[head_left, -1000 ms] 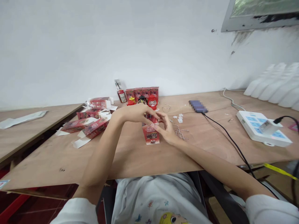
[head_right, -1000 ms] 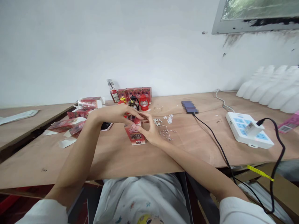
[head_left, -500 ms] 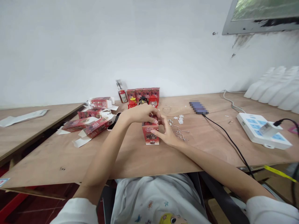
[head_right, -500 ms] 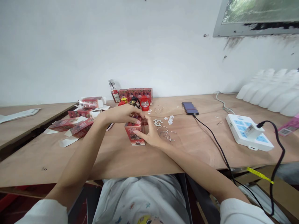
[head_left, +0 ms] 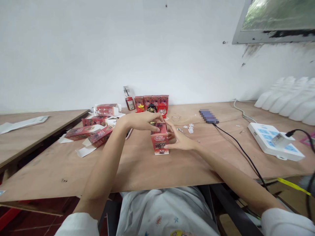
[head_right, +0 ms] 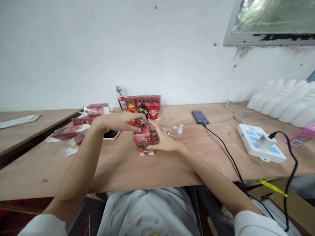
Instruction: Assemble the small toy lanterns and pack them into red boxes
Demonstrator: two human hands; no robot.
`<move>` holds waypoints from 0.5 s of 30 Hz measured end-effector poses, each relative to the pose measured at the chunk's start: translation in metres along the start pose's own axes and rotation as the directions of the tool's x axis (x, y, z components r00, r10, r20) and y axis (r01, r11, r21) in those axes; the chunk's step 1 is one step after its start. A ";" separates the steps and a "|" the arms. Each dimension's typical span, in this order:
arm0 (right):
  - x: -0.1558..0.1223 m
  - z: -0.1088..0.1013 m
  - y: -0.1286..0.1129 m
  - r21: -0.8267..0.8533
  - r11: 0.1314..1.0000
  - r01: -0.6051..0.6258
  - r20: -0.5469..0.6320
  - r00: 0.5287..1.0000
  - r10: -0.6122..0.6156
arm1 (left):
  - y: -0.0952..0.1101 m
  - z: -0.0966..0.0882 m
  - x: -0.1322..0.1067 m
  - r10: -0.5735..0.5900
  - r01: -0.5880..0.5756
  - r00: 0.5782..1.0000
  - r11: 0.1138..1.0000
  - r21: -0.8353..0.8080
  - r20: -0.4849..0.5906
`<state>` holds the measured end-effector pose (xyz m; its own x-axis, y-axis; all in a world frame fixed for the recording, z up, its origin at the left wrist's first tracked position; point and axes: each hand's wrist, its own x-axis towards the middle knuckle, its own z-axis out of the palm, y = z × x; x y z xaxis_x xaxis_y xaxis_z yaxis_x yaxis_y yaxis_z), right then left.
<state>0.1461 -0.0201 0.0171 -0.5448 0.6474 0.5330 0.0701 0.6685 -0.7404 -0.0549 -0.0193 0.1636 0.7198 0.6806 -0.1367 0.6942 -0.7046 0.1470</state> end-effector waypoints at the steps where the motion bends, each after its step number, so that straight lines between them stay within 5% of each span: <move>1: 0.002 -0.007 0.001 0.005 1.000 -0.022 -0.005 1.000 0.022 | -0.004 -0.002 -0.004 -0.006 0.006 0.999 1.000 -0.005 -0.035; 4: 0.017 -0.039 0.006 0.027 0.988 -0.150 -0.039 0.988 0.151 | -0.015 -0.010 -0.020 -0.037 0.028 0.984 0.998 -0.054 -0.172; 7: 0.043 -0.082 0.020 -0.015 0.971 -0.237 -0.368 0.904 0.215 | -0.020 -0.020 -0.040 -0.047 0.021 0.960 0.995 -0.100 -0.274; 9: 0.061 -0.108 0.037 -0.088 0.954 -0.286 -0.683 0.715 0.151 | -0.020 -0.026 -0.054 -0.067 0.027 0.945 0.991 -0.128 -0.319; 12: 0.084 -0.131 0.073 -0.112 0.857 -0.503 -0.906 0.407 0.121 | -0.017 -0.032 -0.075 -0.087 0.026 0.917 0.987 -0.159 -0.390; 13: 0.090 -0.135 0.085 -0.088 0.815 -0.573 -0.934 0.331 0.132 | -0.016 -0.033 -0.082 -0.082 0.015 0.909 0.987 -0.163 -0.410; 15: 0.100 -0.137 0.109 -0.078 0.737 -0.671 -0.943 0.289 0.163 | -0.013 -0.034 -0.092 -0.057 -0.011 0.898 0.988 -0.153 -0.436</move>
<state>0.2138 0.1675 0.0460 0.6422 0.6413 0.4198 0.4827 0.0870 -0.8714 -0.1304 -0.0653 0.2078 0.6047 0.7392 0.2963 0.6773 -0.6731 0.2971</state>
